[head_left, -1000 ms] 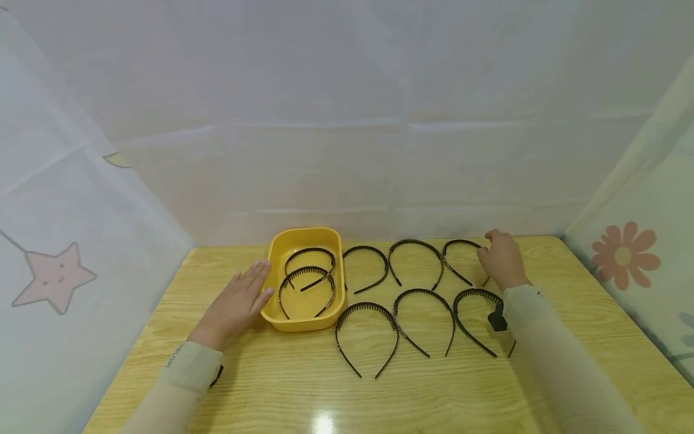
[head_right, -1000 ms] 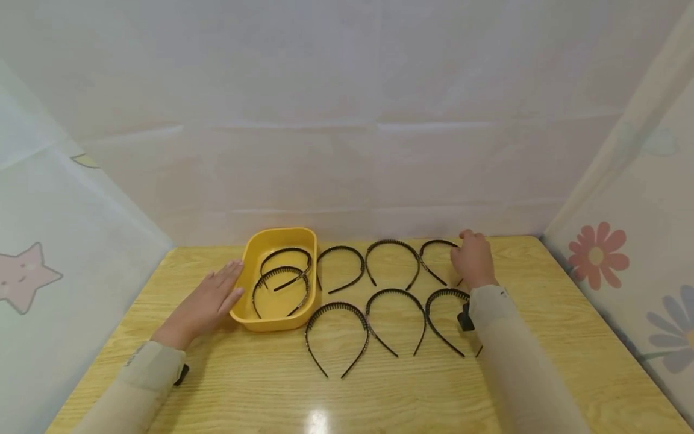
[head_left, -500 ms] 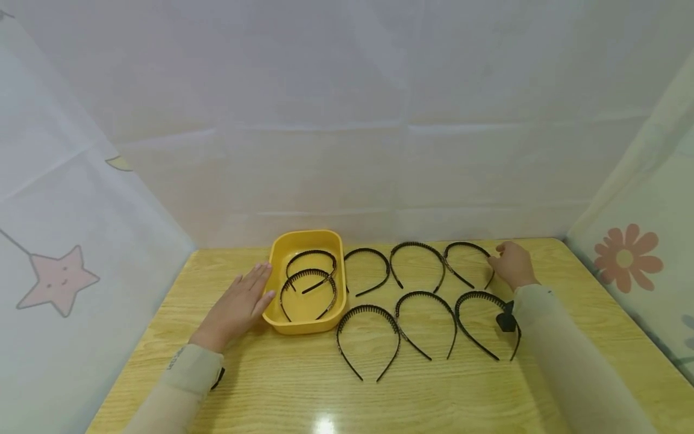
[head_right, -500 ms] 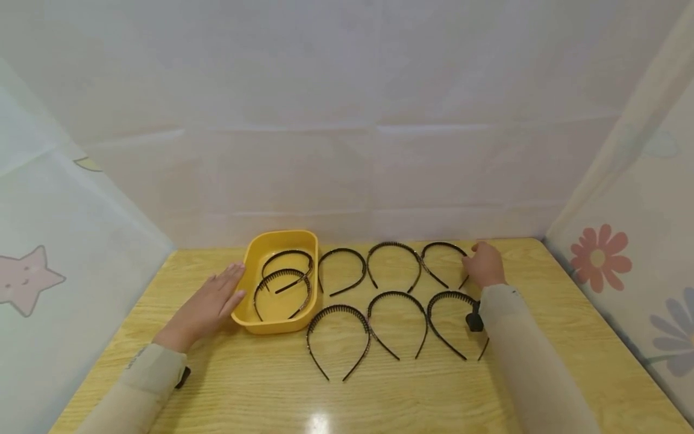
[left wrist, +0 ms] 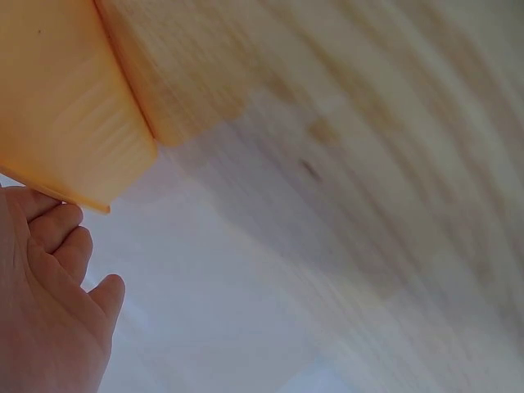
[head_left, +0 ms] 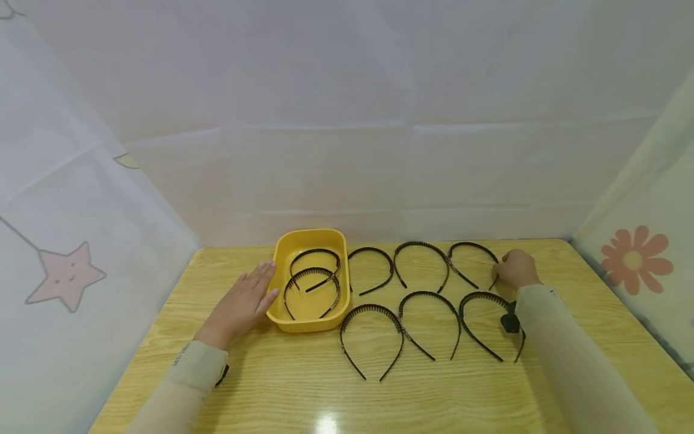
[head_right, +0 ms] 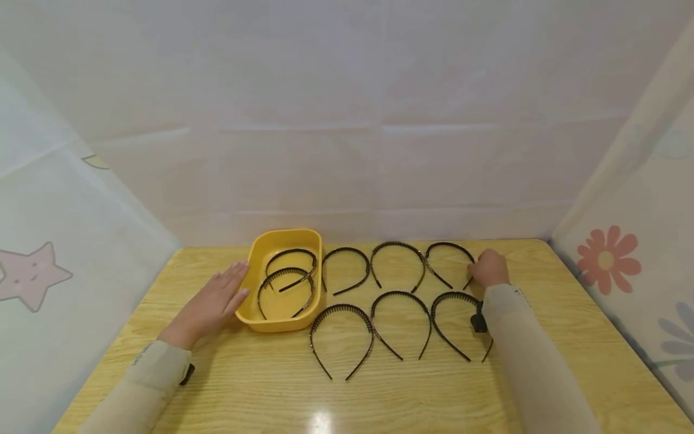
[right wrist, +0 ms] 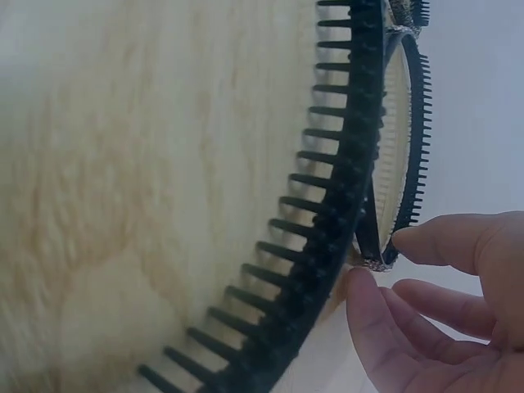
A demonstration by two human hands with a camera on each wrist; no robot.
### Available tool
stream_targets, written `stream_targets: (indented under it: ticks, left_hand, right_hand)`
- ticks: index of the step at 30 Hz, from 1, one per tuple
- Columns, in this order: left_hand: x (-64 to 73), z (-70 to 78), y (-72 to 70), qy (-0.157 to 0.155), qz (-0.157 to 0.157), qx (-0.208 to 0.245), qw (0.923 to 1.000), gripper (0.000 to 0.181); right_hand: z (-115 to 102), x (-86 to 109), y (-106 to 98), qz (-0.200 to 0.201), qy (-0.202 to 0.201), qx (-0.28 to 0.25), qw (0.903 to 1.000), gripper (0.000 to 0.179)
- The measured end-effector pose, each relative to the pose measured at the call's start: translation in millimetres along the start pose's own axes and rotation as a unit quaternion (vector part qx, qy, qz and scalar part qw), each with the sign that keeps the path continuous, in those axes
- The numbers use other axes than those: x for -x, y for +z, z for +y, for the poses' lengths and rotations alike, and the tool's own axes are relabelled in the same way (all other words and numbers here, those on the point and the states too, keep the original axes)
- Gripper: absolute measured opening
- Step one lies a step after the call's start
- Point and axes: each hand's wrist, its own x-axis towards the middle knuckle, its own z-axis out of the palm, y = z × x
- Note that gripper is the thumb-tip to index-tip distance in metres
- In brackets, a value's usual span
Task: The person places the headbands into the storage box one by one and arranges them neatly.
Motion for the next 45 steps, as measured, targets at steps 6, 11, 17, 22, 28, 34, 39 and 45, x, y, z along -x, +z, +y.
stream_targets:
  ticks: [6, 11, 17, 22, 28, 34, 39, 45]
  left_hand:
    - [-2.3, 0.8, -0.1, 0.000, -0.003, 0.004, 1.0000, 0.067]
    - [-2.4, 1.5, -0.9, 0.003, 0.001, 0.002, 1.0000, 0.067]
    - [-3.1, 1.6, -1.7, 0.002, -0.001, 0.004, 1.0000, 0.067]
    - [-3.3, 0.9, -1.7, 0.000, -0.009, 0.002, 1.0000, 0.067]
    - [-2.3, -0.3, -1.5, 0.000, -0.005, 0.006, 1.0000, 0.068]
    - [-1.4, -2.3, -0.2, -0.001, -0.006, 0.006, 1.0000, 0.068]
    - [-1.5, -2.1, 0.1, -0.005, -0.013, 0.006, 0.9999, 0.069]
    - [0.0, -0.5, 0.2, 0.000, -0.002, 0.009, 1.0000, 0.068]
  right_hand:
    - [0.0, 1.9, -0.4, 0.006, 0.012, -0.005, 0.9999, 0.038]
    - [2.2, 1.6, -1.0, 0.008, 0.023, -0.038, 0.9990, 0.030]
    - [8.5, -2.9, -2.0, 0.005, 0.041, -0.066, 0.9970, 0.025]
    - [10.5, -3.5, -6.8, -0.006, 0.047, -0.056, 0.9973, 0.027]
    - [11.9, -5.3, -10.6, -0.014, 0.086, -0.151, 0.9847, 0.026]
    - [1.0, 4.4, -16.6, -0.048, 0.113, -0.319, 0.9399, 0.034]
    - [-8.8, 14.5, -25.0, -0.062, 0.112, -0.367, 0.9213, 0.039]
    - [-9.0, 20.5, -31.0, -0.072, 0.088, -0.383, 0.9168, 0.048]
